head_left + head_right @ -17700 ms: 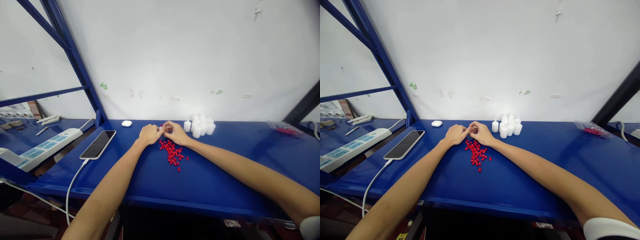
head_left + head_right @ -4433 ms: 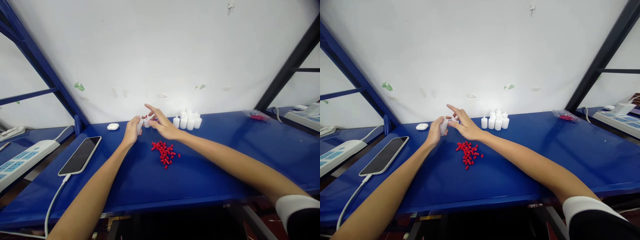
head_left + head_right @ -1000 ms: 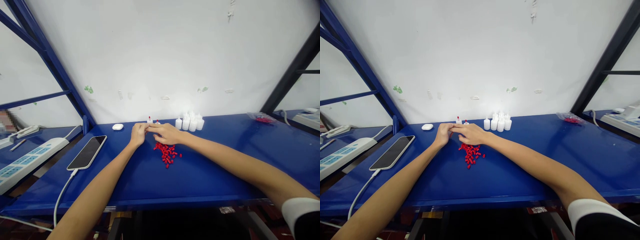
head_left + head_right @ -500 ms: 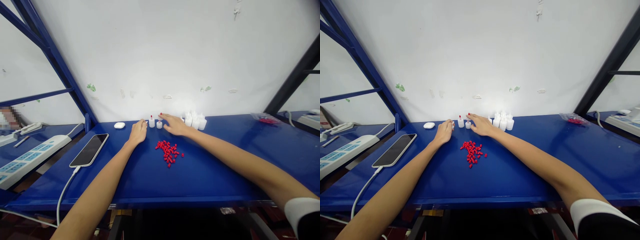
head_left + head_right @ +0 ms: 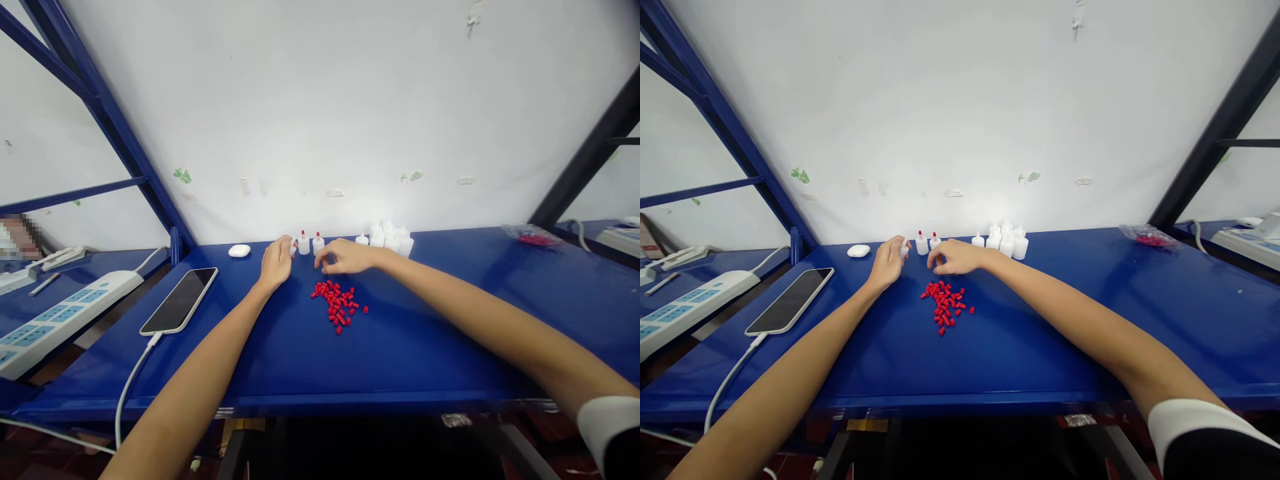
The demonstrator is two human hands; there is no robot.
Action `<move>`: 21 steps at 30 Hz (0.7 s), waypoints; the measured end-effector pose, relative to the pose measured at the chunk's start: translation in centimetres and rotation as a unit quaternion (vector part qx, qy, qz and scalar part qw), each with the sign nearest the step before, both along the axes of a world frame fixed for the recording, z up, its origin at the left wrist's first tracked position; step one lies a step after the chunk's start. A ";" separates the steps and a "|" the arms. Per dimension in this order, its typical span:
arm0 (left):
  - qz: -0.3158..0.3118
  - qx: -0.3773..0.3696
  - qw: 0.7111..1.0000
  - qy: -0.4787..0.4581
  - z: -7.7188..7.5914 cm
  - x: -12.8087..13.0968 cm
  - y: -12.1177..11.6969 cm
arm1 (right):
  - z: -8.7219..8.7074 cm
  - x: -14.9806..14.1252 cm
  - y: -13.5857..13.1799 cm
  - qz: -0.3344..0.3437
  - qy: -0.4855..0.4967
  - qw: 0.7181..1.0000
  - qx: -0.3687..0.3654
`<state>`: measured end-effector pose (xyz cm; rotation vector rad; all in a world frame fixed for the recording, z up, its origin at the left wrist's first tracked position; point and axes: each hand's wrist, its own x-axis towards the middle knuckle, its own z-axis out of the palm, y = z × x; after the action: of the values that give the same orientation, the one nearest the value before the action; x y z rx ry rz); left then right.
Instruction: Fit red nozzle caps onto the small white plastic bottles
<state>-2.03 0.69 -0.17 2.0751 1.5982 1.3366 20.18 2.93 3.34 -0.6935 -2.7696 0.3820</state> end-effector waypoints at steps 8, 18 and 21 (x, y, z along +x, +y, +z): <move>-0.016 -0.027 0.999 -0.021 -0.3 0.2 0.6 | -0.8 -1.1 -0.4 0.016 -0.035 0.999 -0.029; -0.046 -0.021 0.990 0.131 -0.5 0.8 -0.3 | -2.3 -1.3 0.1 -0.065 0.008 0.997 0.039; -0.032 -0.015 0.982 0.187 -0.5 0.9 -0.6 | -2.2 -1.5 0.1 -0.080 0.097 0.991 0.046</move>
<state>-1.12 0.10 -0.63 2.4465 1.6529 0.9348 18.67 3.01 1.13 -0.8042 -2.5120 0.2711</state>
